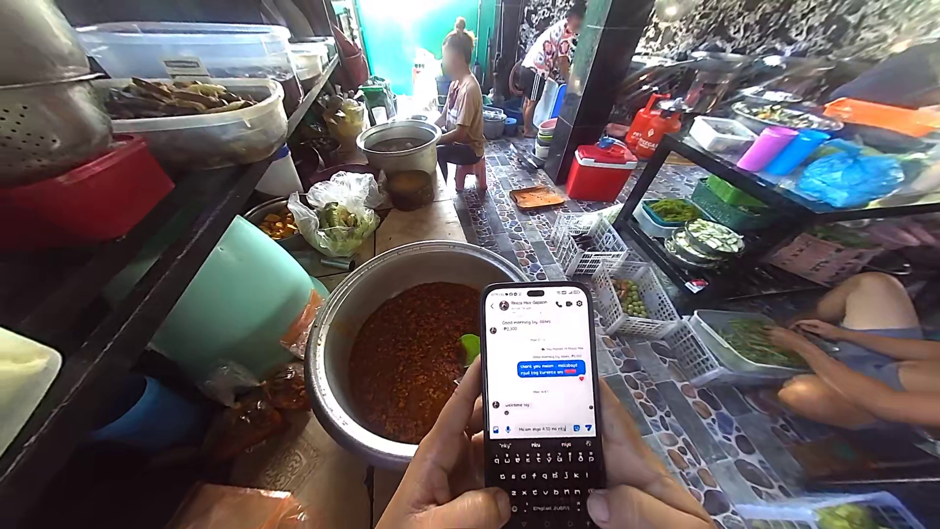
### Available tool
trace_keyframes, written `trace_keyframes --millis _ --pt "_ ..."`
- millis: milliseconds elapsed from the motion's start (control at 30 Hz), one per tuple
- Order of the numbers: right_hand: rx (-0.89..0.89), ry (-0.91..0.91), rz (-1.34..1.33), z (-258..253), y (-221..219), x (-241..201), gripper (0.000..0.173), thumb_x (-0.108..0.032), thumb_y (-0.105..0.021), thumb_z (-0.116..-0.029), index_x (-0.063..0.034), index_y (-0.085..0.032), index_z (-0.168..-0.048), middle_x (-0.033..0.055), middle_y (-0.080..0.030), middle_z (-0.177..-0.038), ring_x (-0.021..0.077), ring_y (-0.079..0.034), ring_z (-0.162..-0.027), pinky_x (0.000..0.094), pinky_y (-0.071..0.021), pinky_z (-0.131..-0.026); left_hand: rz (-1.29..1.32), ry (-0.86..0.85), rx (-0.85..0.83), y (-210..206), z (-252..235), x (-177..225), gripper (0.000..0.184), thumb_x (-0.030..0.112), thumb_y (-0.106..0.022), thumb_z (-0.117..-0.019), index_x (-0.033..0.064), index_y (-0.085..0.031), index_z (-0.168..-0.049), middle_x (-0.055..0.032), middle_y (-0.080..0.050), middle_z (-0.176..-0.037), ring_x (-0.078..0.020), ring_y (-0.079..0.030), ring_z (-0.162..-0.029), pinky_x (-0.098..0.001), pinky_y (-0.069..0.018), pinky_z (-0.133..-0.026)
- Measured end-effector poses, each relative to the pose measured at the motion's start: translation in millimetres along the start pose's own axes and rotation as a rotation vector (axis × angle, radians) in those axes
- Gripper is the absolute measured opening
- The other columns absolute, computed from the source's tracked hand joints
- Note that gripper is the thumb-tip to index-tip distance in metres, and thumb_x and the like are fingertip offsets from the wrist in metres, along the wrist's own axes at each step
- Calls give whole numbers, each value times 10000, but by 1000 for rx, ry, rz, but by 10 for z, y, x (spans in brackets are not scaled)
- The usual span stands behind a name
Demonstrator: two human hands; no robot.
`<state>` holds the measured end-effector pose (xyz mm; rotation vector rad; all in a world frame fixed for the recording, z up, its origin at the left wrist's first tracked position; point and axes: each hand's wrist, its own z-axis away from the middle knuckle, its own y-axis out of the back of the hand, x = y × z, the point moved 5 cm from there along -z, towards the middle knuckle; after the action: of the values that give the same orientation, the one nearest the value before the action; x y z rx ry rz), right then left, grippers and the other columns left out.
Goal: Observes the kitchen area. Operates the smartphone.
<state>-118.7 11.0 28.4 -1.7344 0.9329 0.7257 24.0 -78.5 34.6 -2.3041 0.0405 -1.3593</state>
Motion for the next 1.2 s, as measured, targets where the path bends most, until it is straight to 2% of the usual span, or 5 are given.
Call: trace_keyframes --millis 133,700,900,1000,1200 --pt "-12 -19 15 -8 -23 -45 964 96 -394 -827 -119 155 -1589 98 -462 -1535 315 -577 -1322 536 -629 -833 18 -7 -19 5 -5 1 956 -58 -509 -888 182 34 -1637 -77 -433 -1564 -217 -591 -1275 -381 -604 -860" --pt "-36 -3 -11 -49 -37 -58 1007 95 -445 -804 -125 154 -1583 101 -451 -1541 314 -560 -1338 531 -612 -873 -10 -11 -10 5 -15 36 932 -60 -506 -898 215 -20 -1644 -75 -448 -1559 -193 -647 -1181 -319 -617 -738" --pt "-15 15 6 -35 -31 -63 936 59 -465 -887 -136 118 -1593 80 -459 -1544 301 -567 -1336 514 -624 -861 -5 -22 -30 6 -16 30 930 -62 -508 -899 227 -38 -1648 -71 -426 -1577 -195 -627 -1216 -342 -612 -803" --pt "-9 26 19 -35 -31 -58 907 60 -450 -899 -116 110 -1589 79 -466 -1537 288 -572 -1331 499 -620 -877 -6 -26 -35 15 -13 18 924 -60 -502 -902 238 -47 -1649 -76 -428 -1576 -198 -630 -1210 -326 -611 -774" --pt "89 25 136 -15 -45 -71 841 106 -431 -914 -58 61 -1577 82 -524 -1481 276 -638 -1248 471 -656 -779 -15 -23 -26 -16 -7 33 928 -64 -501 -896 209 -33 -1649 -78 -414 -1585 -207 -601 -1259 -354 -608 -826"
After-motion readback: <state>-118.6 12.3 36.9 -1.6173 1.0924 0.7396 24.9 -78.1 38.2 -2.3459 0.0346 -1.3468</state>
